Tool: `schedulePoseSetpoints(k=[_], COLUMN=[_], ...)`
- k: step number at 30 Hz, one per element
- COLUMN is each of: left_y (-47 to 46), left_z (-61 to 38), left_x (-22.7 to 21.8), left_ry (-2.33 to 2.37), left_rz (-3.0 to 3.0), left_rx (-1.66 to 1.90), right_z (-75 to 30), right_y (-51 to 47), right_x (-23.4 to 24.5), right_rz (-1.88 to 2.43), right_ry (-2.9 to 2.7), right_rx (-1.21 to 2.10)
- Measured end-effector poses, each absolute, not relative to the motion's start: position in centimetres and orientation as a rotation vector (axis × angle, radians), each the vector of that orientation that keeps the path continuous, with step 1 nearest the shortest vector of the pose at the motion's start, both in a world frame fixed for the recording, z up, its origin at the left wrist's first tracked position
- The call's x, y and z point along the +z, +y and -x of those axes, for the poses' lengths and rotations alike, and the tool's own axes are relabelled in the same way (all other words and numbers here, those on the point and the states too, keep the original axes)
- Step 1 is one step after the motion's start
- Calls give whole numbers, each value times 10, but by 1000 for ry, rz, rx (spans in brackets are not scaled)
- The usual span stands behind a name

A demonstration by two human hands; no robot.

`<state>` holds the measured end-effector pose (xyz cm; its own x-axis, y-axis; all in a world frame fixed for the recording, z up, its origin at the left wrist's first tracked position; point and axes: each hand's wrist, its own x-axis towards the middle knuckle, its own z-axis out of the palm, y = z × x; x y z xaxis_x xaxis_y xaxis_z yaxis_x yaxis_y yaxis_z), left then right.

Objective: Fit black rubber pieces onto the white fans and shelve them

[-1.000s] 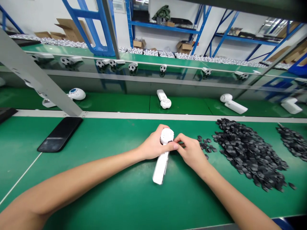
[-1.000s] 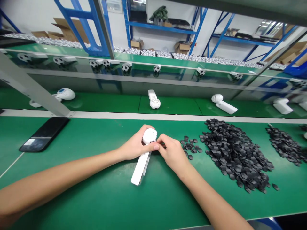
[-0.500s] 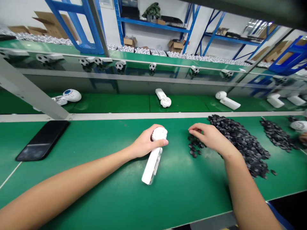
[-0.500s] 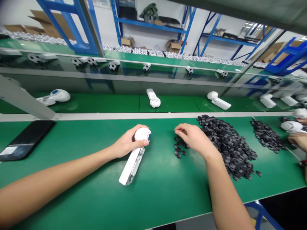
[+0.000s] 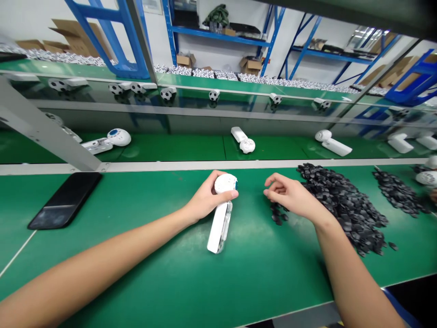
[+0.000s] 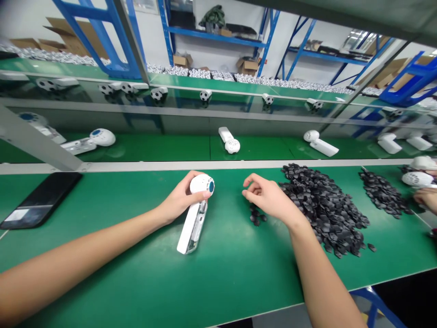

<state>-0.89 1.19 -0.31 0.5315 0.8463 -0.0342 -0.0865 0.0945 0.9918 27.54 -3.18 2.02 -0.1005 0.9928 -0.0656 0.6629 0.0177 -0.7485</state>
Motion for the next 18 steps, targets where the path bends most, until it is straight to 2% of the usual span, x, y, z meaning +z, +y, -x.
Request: schedulePoseSetpoints(k=[7,12,18], left_y=[-2,-10,-12], left_z=[5,10,11], left_x=[14,34,37], left_ry=[605,762,791], left_rz=[-1146,-1560,-1855], left_rx=[870,999,936], right_z=[-234,-212,-191], right_y=[-41,-56,-69], right_x=[25,34,37], right_rz=[1527,1370,1151], right_ry=[-1513,-1408,-1212], right_rx=[1094,1048,1188])
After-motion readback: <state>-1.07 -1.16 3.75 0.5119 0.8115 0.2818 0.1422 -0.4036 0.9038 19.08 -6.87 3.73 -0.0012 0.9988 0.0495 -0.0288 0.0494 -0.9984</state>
